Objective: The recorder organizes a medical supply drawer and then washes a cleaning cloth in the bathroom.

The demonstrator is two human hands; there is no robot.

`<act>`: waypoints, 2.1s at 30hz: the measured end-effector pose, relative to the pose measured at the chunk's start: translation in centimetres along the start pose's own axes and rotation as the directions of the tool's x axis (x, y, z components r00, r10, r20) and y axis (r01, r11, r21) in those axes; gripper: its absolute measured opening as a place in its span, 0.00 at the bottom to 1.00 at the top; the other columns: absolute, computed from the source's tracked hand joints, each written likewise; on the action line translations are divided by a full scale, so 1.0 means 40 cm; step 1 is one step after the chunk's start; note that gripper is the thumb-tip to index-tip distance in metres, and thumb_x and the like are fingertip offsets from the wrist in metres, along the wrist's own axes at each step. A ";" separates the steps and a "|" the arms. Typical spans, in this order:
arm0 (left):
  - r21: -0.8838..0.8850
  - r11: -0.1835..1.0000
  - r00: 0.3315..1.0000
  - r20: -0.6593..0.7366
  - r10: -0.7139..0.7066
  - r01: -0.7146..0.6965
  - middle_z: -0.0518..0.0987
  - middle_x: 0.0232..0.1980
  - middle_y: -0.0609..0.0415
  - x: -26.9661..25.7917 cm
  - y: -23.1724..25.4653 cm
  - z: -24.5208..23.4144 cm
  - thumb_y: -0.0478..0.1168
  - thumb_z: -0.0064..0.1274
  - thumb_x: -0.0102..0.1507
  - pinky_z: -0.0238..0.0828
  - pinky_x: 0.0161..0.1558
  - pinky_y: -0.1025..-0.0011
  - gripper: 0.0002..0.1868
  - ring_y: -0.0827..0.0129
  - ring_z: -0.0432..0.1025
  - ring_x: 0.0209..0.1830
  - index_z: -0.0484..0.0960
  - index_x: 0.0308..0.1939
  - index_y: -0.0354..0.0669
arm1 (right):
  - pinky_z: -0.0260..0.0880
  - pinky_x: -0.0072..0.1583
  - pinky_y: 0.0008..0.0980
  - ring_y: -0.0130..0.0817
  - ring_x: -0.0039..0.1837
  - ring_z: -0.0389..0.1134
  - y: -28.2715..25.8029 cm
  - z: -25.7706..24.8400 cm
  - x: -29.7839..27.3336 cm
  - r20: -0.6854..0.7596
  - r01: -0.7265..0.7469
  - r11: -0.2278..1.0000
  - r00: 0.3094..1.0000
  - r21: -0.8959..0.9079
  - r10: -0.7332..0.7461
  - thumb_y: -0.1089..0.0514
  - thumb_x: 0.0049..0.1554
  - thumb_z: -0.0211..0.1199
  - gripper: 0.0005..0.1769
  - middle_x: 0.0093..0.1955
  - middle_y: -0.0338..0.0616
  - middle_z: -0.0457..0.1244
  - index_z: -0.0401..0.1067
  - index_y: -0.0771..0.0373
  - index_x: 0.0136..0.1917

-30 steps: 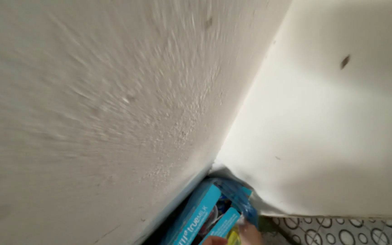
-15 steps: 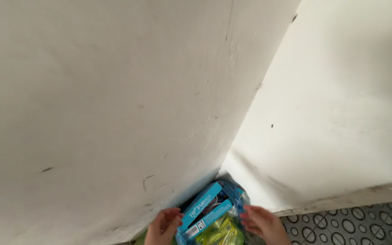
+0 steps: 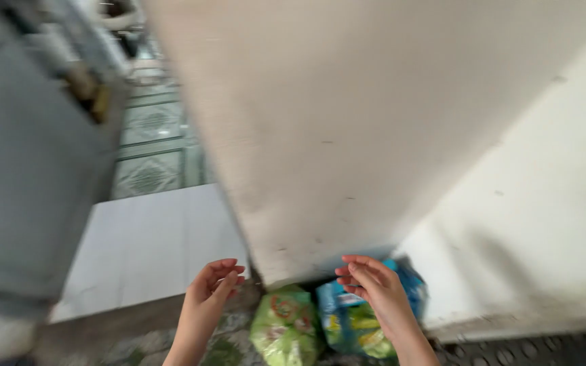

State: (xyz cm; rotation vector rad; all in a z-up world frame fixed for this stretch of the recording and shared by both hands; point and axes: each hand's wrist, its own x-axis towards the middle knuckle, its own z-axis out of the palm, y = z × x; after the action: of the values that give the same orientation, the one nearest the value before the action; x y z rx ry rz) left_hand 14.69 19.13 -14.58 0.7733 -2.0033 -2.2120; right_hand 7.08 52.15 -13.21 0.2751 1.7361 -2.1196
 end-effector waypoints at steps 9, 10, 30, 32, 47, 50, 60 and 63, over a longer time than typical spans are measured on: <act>-0.021 0.994 0.965 -0.245 0.097 -0.106 0.87 0.50 0.54 -0.291 0.049 -0.435 0.38 0.54 0.64 0.74 0.44 0.73 0.15 0.72 0.80 0.47 0.81 0.55 0.39 | 0.73 0.55 0.39 0.37 0.53 0.73 0.041 0.452 -0.165 0.365 0.042 0.991 0.931 -0.128 0.008 0.54 0.61 0.57 0.19 0.51 0.50 0.71 0.75 0.67 0.60; -0.041 0.995 0.958 -0.277 0.077 -0.092 0.88 0.49 0.54 -0.320 0.051 -0.475 0.38 0.55 0.64 0.75 0.44 0.73 0.15 0.72 0.80 0.46 0.81 0.54 0.39 | 0.73 0.56 0.39 0.38 0.53 0.73 0.049 0.500 -0.181 0.355 0.016 0.990 0.934 -0.142 0.036 0.54 0.61 0.57 0.19 0.51 0.50 0.71 0.75 0.67 0.60; -0.041 0.928 0.800 -0.522 0.297 -0.371 0.87 0.48 0.54 -0.107 0.297 -0.798 0.36 0.55 0.64 0.75 0.46 0.74 0.13 0.73 0.80 0.45 0.81 0.53 0.39 | 0.70 0.58 0.41 0.38 0.52 0.70 -0.060 1.092 0.195 0.593 0.092 0.986 0.805 -0.137 0.007 0.57 0.63 0.56 0.17 0.51 0.49 0.70 0.75 0.67 0.60; -0.046 0.912 0.786 -0.526 0.325 -0.408 0.87 0.48 0.53 -0.059 0.329 -0.809 0.37 0.55 0.64 0.74 0.45 0.74 0.13 0.72 0.80 0.44 0.81 0.52 0.39 | 0.69 0.57 0.41 0.38 0.51 0.70 -0.073 1.141 0.236 0.587 0.076 0.989 0.810 -0.129 0.015 0.57 0.63 0.56 0.16 0.51 0.49 0.70 0.74 0.66 0.61; -0.137 0.947 0.829 -0.529 0.178 -0.291 0.87 0.47 0.56 0.214 0.367 -1.023 0.37 0.52 0.65 0.73 0.46 0.73 0.11 0.73 0.80 0.46 0.81 0.51 0.40 | 0.72 0.56 0.38 0.36 0.50 0.71 -0.069 1.478 0.425 0.616 0.029 0.984 0.783 -0.174 0.086 0.57 0.62 0.57 0.16 0.49 0.48 0.70 0.75 0.67 0.58; -0.144 0.970 0.864 -0.494 0.101 -0.196 0.87 0.47 0.57 0.291 0.422 -1.060 0.37 0.53 0.65 0.73 0.47 0.74 0.12 0.74 0.79 0.46 0.82 0.52 0.42 | 0.71 0.55 0.40 0.37 0.50 0.71 -0.119 1.533 0.451 0.504 0.016 0.975 0.858 -0.220 0.099 0.57 0.62 0.58 0.15 0.49 0.48 0.70 0.75 0.66 0.59; -0.147 0.973 0.945 -0.302 0.124 -0.175 0.87 0.49 0.56 0.645 0.598 -1.063 0.38 0.51 0.65 0.74 0.49 0.73 0.13 0.73 0.80 0.48 0.82 0.53 0.42 | 0.72 0.56 0.39 0.37 0.50 0.71 -0.253 1.555 0.688 0.424 0.123 0.992 0.900 -0.025 -0.101 0.57 0.61 0.59 0.15 0.48 0.48 0.70 0.75 0.67 0.57; -0.139 0.975 0.957 -0.257 0.131 -0.171 0.87 0.49 0.57 0.794 0.654 -1.029 0.38 0.51 0.65 0.74 0.49 0.73 0.13 0.73 0.80 0.48 0.82 0.53 0.43 | 0.72 0.56 0.40 0.38 0.50 0.70 -0.313 1.555 0.830 0.392 0.156 0.987 0.906 0.042 -0.160 0.58 0.61 0.59 0.15 0.49 0.49 0.69 0.74 0.67 0.59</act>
State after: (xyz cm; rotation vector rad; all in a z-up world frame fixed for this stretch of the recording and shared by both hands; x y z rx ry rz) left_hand -4.09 -34.33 -1.29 0.8004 -1.6873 -2.0462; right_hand -22.53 -11.98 -1.43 -0.2874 1.5493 -2.1108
